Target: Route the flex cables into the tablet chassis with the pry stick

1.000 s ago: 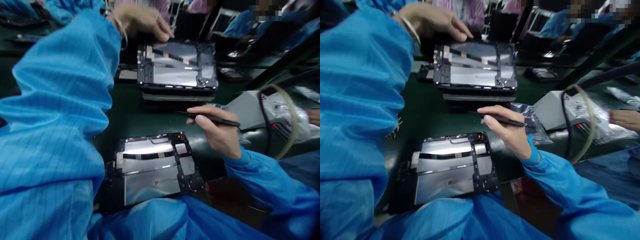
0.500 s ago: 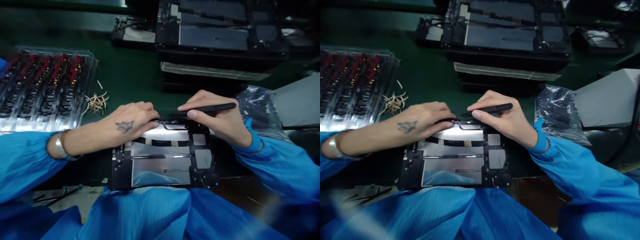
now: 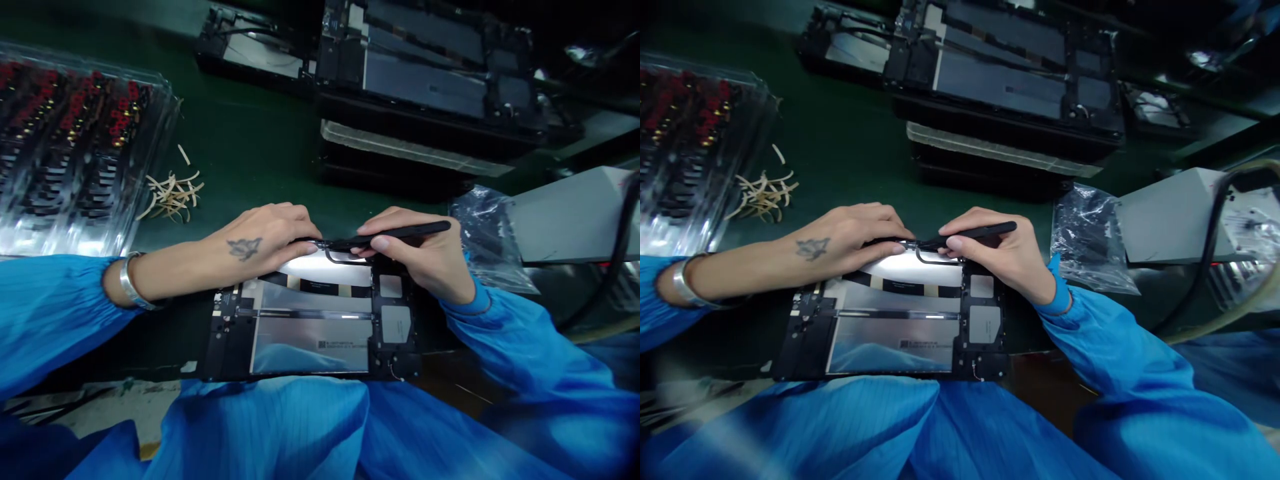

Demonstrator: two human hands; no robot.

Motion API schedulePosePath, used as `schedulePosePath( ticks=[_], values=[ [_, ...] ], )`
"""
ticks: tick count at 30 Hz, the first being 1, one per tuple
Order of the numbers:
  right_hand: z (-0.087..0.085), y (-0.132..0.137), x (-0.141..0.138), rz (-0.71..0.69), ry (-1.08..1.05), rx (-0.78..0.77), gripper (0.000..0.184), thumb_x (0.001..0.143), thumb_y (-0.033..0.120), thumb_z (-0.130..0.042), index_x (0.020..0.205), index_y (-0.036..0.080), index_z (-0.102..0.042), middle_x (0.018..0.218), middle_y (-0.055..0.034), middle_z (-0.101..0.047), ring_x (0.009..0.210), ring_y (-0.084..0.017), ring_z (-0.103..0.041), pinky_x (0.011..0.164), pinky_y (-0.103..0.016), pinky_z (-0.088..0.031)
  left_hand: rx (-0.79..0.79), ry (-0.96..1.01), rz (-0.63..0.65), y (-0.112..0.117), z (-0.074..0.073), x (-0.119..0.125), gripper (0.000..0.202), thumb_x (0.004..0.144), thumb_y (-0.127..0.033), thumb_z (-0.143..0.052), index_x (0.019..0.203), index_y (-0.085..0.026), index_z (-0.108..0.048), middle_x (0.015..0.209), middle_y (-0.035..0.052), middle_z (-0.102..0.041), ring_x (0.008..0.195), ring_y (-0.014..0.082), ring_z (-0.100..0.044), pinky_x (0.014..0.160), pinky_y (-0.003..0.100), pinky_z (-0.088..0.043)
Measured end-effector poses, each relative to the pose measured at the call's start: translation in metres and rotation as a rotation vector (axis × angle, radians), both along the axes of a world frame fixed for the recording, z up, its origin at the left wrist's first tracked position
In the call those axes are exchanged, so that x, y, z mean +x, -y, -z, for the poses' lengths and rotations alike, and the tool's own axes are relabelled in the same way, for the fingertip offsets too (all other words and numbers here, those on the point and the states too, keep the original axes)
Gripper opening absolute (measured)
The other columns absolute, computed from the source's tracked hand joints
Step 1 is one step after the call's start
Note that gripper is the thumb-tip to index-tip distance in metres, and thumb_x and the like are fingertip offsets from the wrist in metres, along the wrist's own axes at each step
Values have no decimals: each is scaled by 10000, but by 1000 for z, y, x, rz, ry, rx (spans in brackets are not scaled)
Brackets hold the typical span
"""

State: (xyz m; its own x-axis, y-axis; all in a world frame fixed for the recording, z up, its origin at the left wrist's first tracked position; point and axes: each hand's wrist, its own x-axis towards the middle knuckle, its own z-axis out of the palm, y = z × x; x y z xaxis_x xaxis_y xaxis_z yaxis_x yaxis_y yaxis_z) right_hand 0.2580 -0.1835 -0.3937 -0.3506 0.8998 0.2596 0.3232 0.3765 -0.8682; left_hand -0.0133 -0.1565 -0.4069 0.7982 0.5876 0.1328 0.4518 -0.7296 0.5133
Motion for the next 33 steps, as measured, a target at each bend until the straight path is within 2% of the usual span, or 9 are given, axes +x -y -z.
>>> schedulePosePath(
  ticks=[3,16,24,33],
  values=[
    [2,2,-2,8,-34,-52,107,866,288,-767,953,234,-796,923,-30,-758,773,-171,-754,691,-295,-665,-4,0,-4,1,1,0,388,1071,-420,-395,1189,-188,-684,1079,69,-659,962,185,-623,809,295,-462],
    [6,2,-1,-20,-108,-80,127,877,209,-746,980,265,-794,947,-13,-739,745,-173,-763,704,-316,-686,21,9,-3,1,2,0,382,1071,-399,-395,1183,-184,-690,1098,69,-663,970,184,-624,819,293,-457],
    [6,2,2,-13,-27,-33,133,874,216,-753,989,269,-793,972,-21,-749,821,-192,-767,713,-320,-684,25,-4,-23,0,4,2,317,1045,-306,-443,1179,-193,-707,1088,72,-673,979,202,-634,819,296,-469],
    [5,4,-1,42,-152,-188,96,878,275,-749,954,290,-805,939,-22,-731,732,-181,-764,687,-310,-700,108,15,-12,5,3,0,330,1061,-276,-405,1193,-173,-689,1098,81,-697,1032,209,-651,834,296,-492]
  ],
)
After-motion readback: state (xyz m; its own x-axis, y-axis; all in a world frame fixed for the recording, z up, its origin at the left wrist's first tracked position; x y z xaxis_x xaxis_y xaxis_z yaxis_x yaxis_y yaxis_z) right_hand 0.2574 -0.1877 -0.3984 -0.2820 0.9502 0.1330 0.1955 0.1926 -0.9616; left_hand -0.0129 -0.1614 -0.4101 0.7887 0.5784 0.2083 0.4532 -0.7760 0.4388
